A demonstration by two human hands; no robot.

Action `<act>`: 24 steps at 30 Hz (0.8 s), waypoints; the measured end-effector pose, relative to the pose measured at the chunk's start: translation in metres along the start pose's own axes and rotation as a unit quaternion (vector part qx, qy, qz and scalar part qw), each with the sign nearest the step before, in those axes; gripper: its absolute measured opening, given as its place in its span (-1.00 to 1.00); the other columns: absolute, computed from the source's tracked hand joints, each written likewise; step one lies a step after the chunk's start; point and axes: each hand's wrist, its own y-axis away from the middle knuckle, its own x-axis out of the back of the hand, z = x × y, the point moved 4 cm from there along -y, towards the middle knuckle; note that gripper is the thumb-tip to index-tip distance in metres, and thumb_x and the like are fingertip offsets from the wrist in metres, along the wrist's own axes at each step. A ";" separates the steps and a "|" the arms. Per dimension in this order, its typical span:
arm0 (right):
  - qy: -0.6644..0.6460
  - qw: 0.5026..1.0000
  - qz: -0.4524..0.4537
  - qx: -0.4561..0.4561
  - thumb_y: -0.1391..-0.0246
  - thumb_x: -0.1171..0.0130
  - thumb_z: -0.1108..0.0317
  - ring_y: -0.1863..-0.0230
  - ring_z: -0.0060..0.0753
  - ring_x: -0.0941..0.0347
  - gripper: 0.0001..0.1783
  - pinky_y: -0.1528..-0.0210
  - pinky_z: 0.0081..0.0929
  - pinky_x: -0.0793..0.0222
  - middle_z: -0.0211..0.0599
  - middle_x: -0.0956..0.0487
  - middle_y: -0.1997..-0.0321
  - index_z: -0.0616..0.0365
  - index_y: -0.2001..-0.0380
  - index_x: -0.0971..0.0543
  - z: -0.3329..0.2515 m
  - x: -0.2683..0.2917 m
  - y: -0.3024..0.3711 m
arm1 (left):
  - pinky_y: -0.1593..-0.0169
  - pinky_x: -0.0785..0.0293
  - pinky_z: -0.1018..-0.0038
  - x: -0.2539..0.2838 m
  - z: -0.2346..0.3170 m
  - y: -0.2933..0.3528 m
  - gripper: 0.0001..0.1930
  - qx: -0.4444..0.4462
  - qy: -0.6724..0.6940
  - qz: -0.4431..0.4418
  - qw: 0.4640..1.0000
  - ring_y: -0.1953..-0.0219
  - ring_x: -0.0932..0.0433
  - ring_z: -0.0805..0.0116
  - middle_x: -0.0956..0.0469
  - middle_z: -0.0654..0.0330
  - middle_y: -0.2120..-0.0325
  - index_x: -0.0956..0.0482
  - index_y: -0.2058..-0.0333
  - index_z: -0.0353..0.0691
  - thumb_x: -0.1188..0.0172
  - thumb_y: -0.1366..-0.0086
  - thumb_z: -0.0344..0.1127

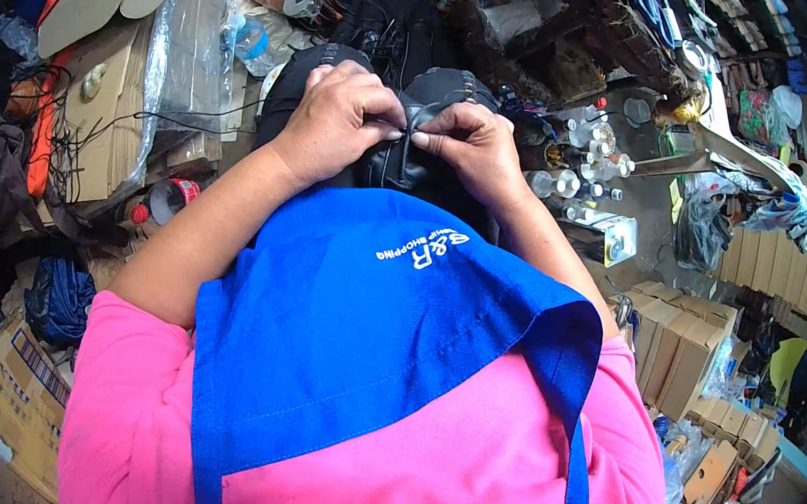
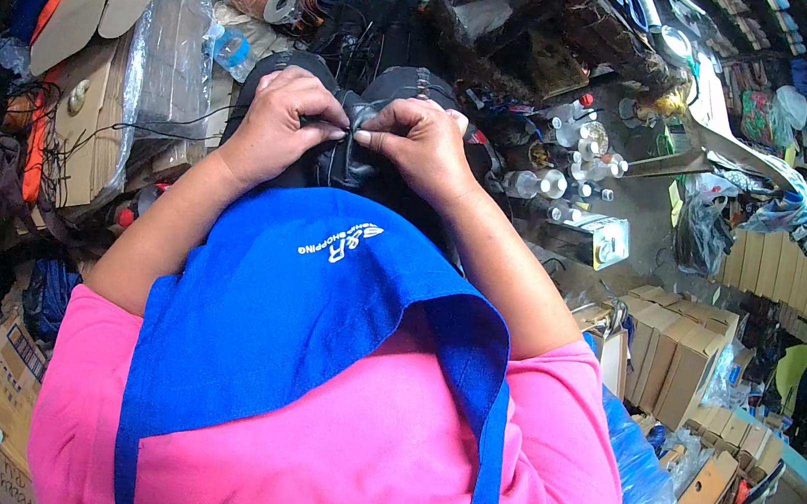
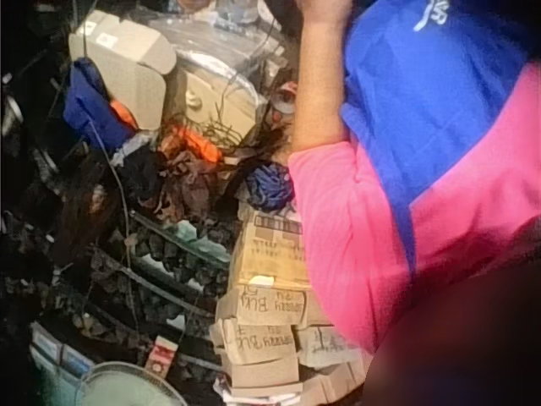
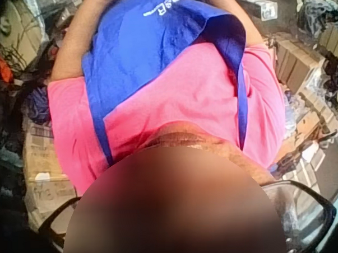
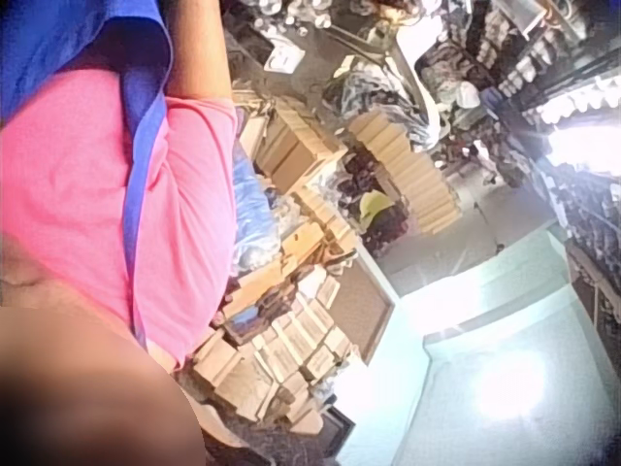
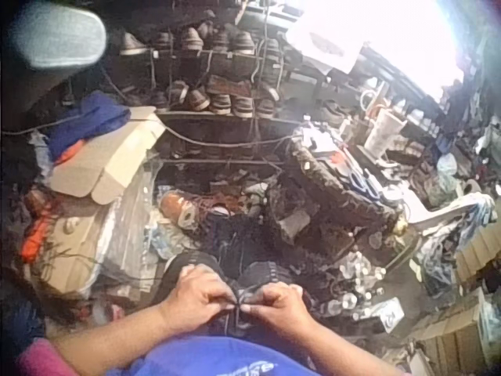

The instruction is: Hand-stitching a black leather shoe component using thread and needle.

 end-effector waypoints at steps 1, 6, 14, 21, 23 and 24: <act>0.005 1.000 -0.002 0.017 0.23 -0.44 0.36 0.43 -0.46 -0.43 -0.82 0.28 -0.47 -0.33 -0.40 -0.57 0.50 0.13 0.52 -0.63 -0.001 0.004 0.000 | 0.03 -0.19 0.29 0.004 0.003 0.000 -0.90 -0.044 -0.004 -0.003 0.999 0.31 -0.46 0.34 -0.50 0.32 0.55 -0.62 0.51 -0.08 -0.35 0.06 -0.39; -0.030 0.988 -0.076 -0.132 0.16 -0.38 0.43 0.30 -0.47 -0.44 -0.87 0.23 -0.52 -0.30 -0.39 -0.50 0.49 0.14 0.52 -0.59 0.005 0.022 0.007 | 0.06 -0.20 0.31 0.026 -0.002 0.007 -0.92 0.051 0.035 -0.045 0.997 0.28 -0.44 0.27 -0.49 0.27 0.49 -0.57 0.51 -0.15 -0.30 0.02 -0.40; 0.391 0.899 -0.146 0.132 -0.04 -0.10 0.30 0.13 -0.26 -0.48 -0.91 -0.02 -0.12 -0.17 -0.39 -0.61 0.36 -0.06 0.34 -0.54 -0.047 0.005 -0.005 | 0.02 -0.21 0.16 0.015 0.019 0.000 -0.93 -0.061 -0.220 -0.151 0.962 0.23 -0.47 0.20 -0.51 0.24 0.48 -0.48 0.34 -0.11 -0.09 -0.18 -0.36; 0.401 0.898 -0.136 0.117 0.05 -0.09 0.36 0.11 -0.21 -0.43 -0.87 -0.05 -0.13 -0.19 -0.38 -0.57 0.37 -0.07 0.36 -0.51 -0.011 0.052 0.018 | 0.01 -0.24 0.25 0.069 -0.039 0.042 -0.83 -0.013 -0.261 -0.158 0.952 0.28 -0.47 0.24 -0.53 0.20 0.45 -0.51 0.29 -0.13 -0.02 -0.15 -0.48; 0.416 0.903 -0.105 -0.028 0.08 -0.20 0.32 0.17 -0.17 -0.46 -0.90 0.02 -0.21 -0.27 -0.32 -0.58 0.39 -0.07 0.41 -0.55 0.010 0.086 0.033 | 0.11 -0.26 0.45 0.125 -0.060 0.062 -0.85 0.130 -0.190 -0.088 0.969 0.35 -0.44 0.37 -0.52 0.23 0.45 -0.53 0.30 -0.16 -0.07 -0.16 -0.51; 0.323 0.928 -0.073 -0.172 0.03 -0.28 0.26 0.27 -0.32 -0.50 -0.87 0.13 -0.37 -0.34 -0.37 -0.60 0.40 -0.02 0.38 -0.61 0.022 0.102 0.037 | 0.17 -0.26 0.55 0.150 -0.069 0.072 -0.88 0.259 -0.099 -0.041 0.960 0.38 -0.41 0.45 -0.51 0.26 0.45 -0.54 0.32 -0.18 -0.09 -0.18 -0.51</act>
